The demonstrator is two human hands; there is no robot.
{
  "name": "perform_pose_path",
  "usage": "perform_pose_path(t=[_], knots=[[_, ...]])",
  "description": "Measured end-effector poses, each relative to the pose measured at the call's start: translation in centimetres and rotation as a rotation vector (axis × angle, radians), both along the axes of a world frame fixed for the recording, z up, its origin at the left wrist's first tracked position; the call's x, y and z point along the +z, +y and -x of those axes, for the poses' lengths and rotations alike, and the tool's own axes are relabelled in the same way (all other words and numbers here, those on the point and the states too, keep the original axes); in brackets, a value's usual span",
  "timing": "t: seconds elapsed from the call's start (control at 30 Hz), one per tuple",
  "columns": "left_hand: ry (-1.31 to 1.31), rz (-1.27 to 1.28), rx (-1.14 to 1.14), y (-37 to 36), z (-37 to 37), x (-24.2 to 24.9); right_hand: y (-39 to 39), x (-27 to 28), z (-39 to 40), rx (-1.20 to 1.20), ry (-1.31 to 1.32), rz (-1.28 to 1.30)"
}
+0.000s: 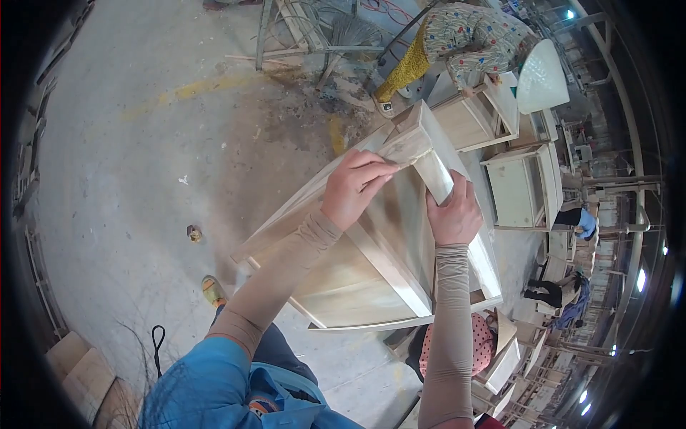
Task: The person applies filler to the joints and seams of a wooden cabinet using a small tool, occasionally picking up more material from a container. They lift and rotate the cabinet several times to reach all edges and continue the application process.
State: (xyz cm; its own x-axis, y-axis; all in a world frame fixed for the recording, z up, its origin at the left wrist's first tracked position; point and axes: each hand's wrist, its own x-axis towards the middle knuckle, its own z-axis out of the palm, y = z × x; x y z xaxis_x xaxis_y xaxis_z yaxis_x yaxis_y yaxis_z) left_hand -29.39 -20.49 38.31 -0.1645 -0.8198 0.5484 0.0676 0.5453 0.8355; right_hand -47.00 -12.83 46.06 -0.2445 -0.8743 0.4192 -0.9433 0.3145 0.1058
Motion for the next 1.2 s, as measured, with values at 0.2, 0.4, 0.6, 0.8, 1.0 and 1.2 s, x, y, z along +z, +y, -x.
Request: perform_pose_path(t=[0.2, 0.4, 0.6, 0.8, 1.0, 1.2], knots=[[-0.019, -0.017, 0.015, 0.3, -0.7, 0.5, -0.1, 0.1, -0.1, 0.007, -0.013, 0.001], [-0.043, 0.044, 0.113, 0.3, -0.6, 0.1, -0.1, 0.0, -0.1, -0.009, -0.010, -0.005], [-0.070, 0.108, 0.133, 0.8, 0.3, 0.0, 0.0, 0.0, -0.1, -0.023, -0.012, -0.015], [-0.102, 0.102, 0.115, 1.4, 0.4, 0.2, 0.1, 0.0, 0.0, -0.004, -0.007, 0.004], [-0.071, 0.032, 0.076, 1.1, 0.4, 0.2, 0.1, 0.1, 0.0, -0.021, -0.004, -0.019], [0.041, -0.038, -0.016, 0.8, 0.0, 0.0, 0.0, -0.1, 0.0, -0.017, 0.005, -0.003]])
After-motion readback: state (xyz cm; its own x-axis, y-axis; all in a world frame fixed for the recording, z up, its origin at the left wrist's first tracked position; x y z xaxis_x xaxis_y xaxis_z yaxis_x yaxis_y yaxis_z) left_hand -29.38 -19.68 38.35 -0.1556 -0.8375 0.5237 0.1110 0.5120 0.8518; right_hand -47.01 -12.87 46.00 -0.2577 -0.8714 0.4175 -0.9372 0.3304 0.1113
